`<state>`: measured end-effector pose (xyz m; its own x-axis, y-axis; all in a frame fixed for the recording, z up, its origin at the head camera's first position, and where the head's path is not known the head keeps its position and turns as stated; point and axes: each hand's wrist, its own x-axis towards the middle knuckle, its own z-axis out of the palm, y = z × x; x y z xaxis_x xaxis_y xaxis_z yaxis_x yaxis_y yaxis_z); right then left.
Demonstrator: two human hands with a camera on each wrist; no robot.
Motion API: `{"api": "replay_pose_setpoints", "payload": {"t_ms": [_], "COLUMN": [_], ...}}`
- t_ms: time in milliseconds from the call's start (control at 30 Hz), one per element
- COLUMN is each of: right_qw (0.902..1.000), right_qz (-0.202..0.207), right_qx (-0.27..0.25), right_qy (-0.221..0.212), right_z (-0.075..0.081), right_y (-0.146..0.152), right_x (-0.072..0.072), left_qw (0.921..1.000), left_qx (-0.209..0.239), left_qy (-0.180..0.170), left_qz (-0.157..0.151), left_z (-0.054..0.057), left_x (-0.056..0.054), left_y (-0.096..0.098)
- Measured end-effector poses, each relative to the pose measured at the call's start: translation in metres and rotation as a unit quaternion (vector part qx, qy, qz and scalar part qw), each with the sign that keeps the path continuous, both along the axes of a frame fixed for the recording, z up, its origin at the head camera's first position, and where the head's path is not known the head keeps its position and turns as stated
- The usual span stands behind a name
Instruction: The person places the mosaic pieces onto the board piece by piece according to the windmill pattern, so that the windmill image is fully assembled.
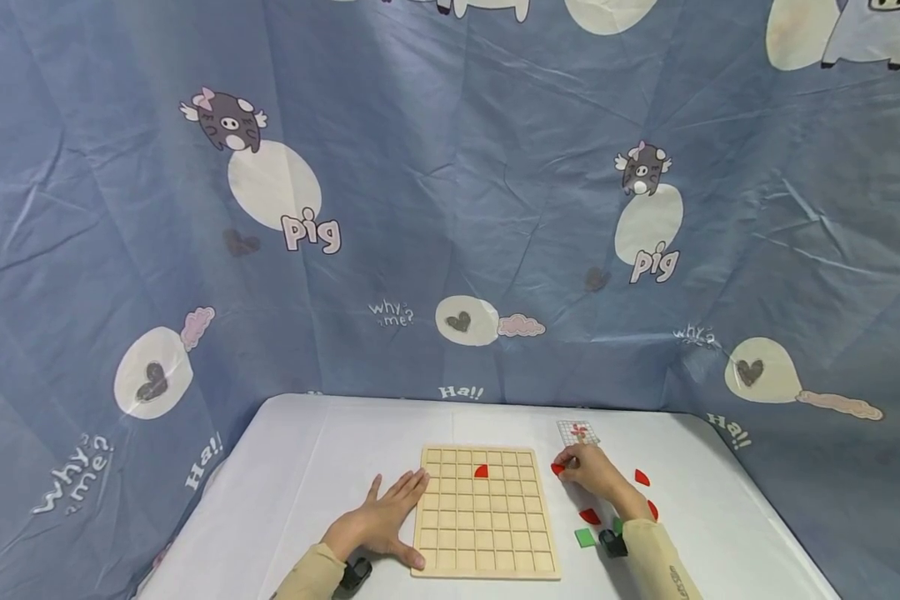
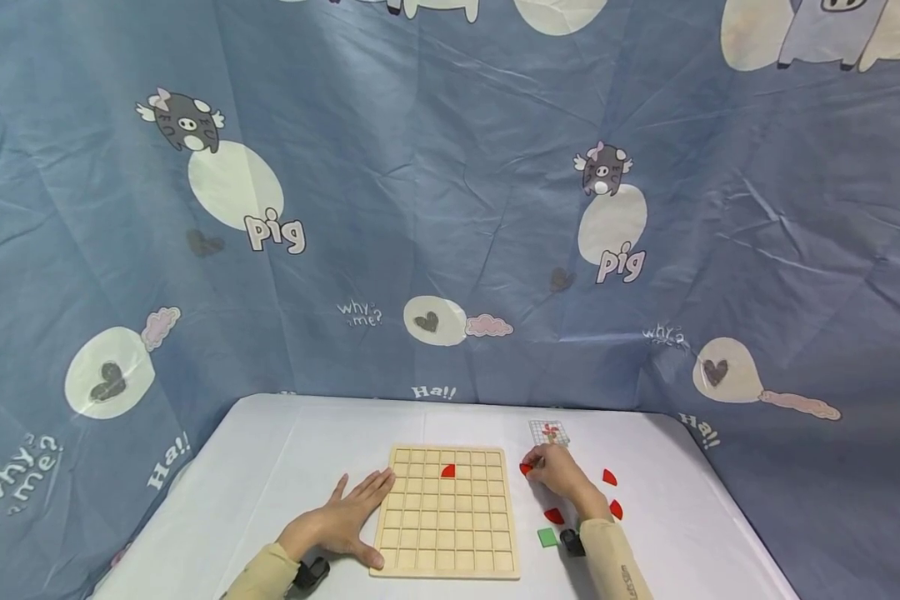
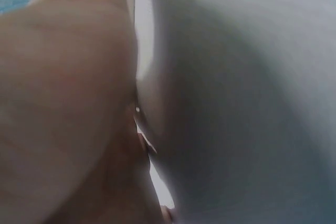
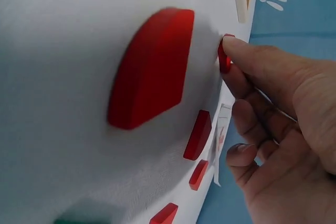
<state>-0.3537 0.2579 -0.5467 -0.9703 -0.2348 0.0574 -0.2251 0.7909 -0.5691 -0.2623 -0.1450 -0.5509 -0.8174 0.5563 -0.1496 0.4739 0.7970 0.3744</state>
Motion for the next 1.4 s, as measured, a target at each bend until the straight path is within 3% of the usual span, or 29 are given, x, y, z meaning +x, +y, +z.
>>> {"api": "replay_pose_setpoints", "payload": {"t_ms": [400, 633, 800, 967, 1400], "right_qw": [0.9986, 0.9979, 0.9972, 0.9963, 0.9972], "right_qz": [-0.024, -0.014, -0.008, -0.003, -0.013], "right_qx": [0.046, 0.062, 0.071, 0.072, 0.063], "right_qy": [0.014, 0.011, 0.024, 0.047, 0.037], "right_z": [0.001, 0.0, 0.002, 0.005, -0.004], "right_y": [-0.004, -0.007, -0.008, -0.009, -0.011], "right_x": [0.004, 0.007, 0.011, 0.012, 0.007], "left_qw": [0.9999, 1.0, 1.0, 0.9998, 0.9998], "left_qx": [-0.016, 0.0, -0.002, -0.02, -0.017], "left_qy": [0.001, -0.008, -0.008, 0.001, -0.004], "left_qz": [-0.001, -0.005, 0.0, 0.003, 0.008], "left_z": [0.003, -0.003, -0.002, 0.0, 0.002], "left_x": [0.001, 0.002, 0.002, 0.0, 0.001], "left_y": [0.001, -0.004, -0.003, 0.0, 0.002]}}
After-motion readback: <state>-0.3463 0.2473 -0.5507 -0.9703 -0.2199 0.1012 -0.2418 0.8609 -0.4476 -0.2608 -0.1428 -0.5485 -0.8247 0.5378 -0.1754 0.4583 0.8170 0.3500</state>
